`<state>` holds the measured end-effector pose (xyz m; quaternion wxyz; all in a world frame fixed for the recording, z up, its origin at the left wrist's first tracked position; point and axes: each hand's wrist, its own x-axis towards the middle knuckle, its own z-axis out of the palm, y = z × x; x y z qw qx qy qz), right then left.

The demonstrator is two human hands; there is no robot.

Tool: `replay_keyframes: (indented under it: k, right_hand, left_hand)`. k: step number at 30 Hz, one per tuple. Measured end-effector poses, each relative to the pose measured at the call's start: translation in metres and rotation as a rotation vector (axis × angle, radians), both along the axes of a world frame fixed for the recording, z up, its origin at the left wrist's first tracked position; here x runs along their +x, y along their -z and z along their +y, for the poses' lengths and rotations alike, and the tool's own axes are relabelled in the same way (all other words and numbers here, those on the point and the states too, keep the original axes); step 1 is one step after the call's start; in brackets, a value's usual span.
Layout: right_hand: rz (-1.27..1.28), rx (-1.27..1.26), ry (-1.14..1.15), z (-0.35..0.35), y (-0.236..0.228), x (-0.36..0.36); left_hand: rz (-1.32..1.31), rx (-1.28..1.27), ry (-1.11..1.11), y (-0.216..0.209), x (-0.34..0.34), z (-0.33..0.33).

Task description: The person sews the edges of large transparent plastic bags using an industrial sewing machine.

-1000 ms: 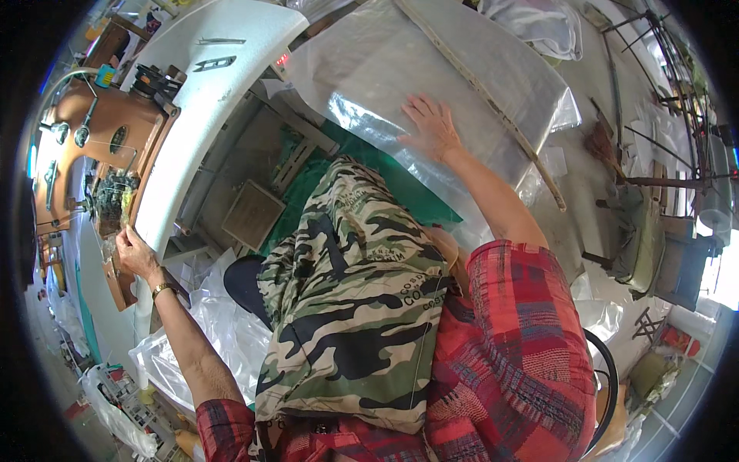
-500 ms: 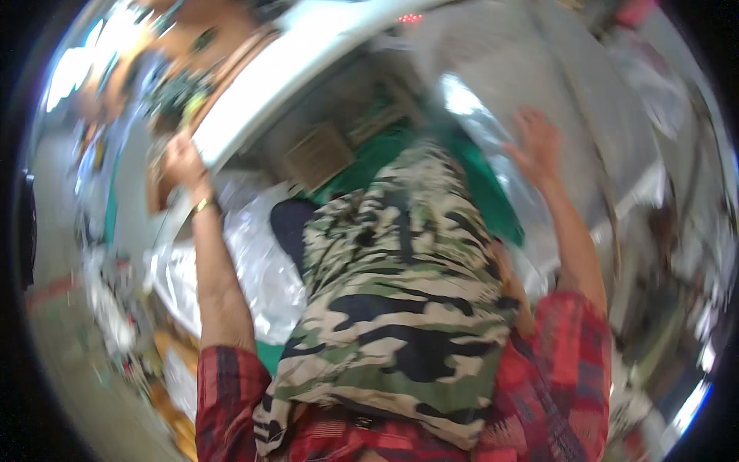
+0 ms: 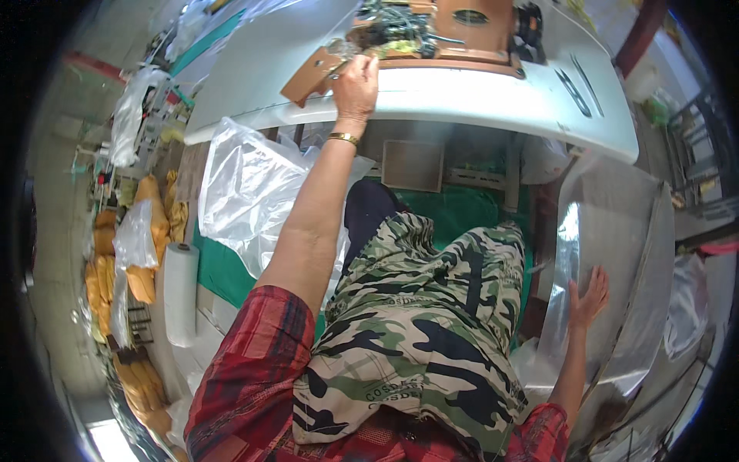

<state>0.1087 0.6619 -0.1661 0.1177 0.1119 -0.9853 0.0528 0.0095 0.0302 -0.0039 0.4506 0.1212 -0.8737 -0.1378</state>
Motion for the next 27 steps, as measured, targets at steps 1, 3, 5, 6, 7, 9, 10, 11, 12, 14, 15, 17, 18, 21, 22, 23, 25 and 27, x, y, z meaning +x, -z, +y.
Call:
replay_keyframes:
  k: [1,3,5,6,7,9,10,11,12,14,15,17,18,21,22,23,25,27]
  right_hand:
    - [-0.014,0.003,0.015,0.0,-0.002,0.0]
    - [-0.022,0.007,0.011,0.0,-0.002,-0.002]
    - [-0.026,0.014,0.023,0.002,0.003,-0.003]
    - [-0.021,0.019,0.013,0.004,0.005,-0.005]
    - [-0.014,0.026,0.017,0.006,0.008,-0.007]
    - [-0.002,0.037,0.021,0.01,0.012,-0.007]
    - [-0.013,0.032,0.029,0.012,0.013,-0.007]
    - [-0.024,0.026,0.04,0.013,0.014,-0.008]
    - [-0.017,0.03,0.042,0.013,0.015,-0.009]
    - [-0.042,0.024,0.058,0.012,0.015,-0.008]
    - [-0.033,0.027,0.066,0.013,0.014,-0.008]
    - [-0.079,0.02,0.064,0.007,0.011,-0.008]
    - [-0.066,0.019,0.075,0.004,0.009,-0.007]
    - [-0.112,0.018,0.111,0.0,0.003,-0.002]
    - [-0.137,0.011,0.124,0.0,0.001,-0.001]
    - [-0.163,0.002,0.137,0.0,0.0,-0.001]
    - [-0.156,-0.006,0.143,-0.002,-0.002,-0.001]
    - [-0.15,-0.016,0.149,-0.003,-0.003,-0.001]
  left_hand:
    - [0.022,-0.016,-0.011,0.001,-0.001,0.003]
    - [0.044,0.009,-0.01,0.0,0.0,0.002]
    - [0.064,-0.009,-0.024,0.0,-0.001,0.001]
    - [0.065,-0.004,-0.011,-0.001,-0.001,0.002]
    - [0.064,0.0,0.007,-0.002,-0.001,0.002]
    - [0.052,-0.024,0.004,-0.001,-0.001,0.0]
    - [0.056,-0.023,0.007,-0.001,-0.002,0.0]
    - [0.061,-0.022,0.011,-0.001,-0.003,0.001]
    - [0.067,-0.018,0.013,-0.002,-0.004,0.002]
    - [0.063,-0.019,0.005,-0.002,-0.005,0.002]
    - [0.072,-0.015,0.013,-0.002,-0.005,0.002]
    - [0.08,-0.063,-0.014,-0.002,0.0,-0.003]
    - [0.08,-0.074,-0.018,-0.001,0.002,-0.004]
    - [0.084,-0.061,0.006,0.0,0.003,-0.002]
    - [0.095,-0.062,0.015,-0.002,0.002,0.001]
    - [0.09,-0.053,0.016,-0.004,0.001,0.003]
    - [0.094,-0.048,0.026,-0.007,0.001,0.006]
    - [0.11,-0.039,0.034,-0.007,0.002,0.004]
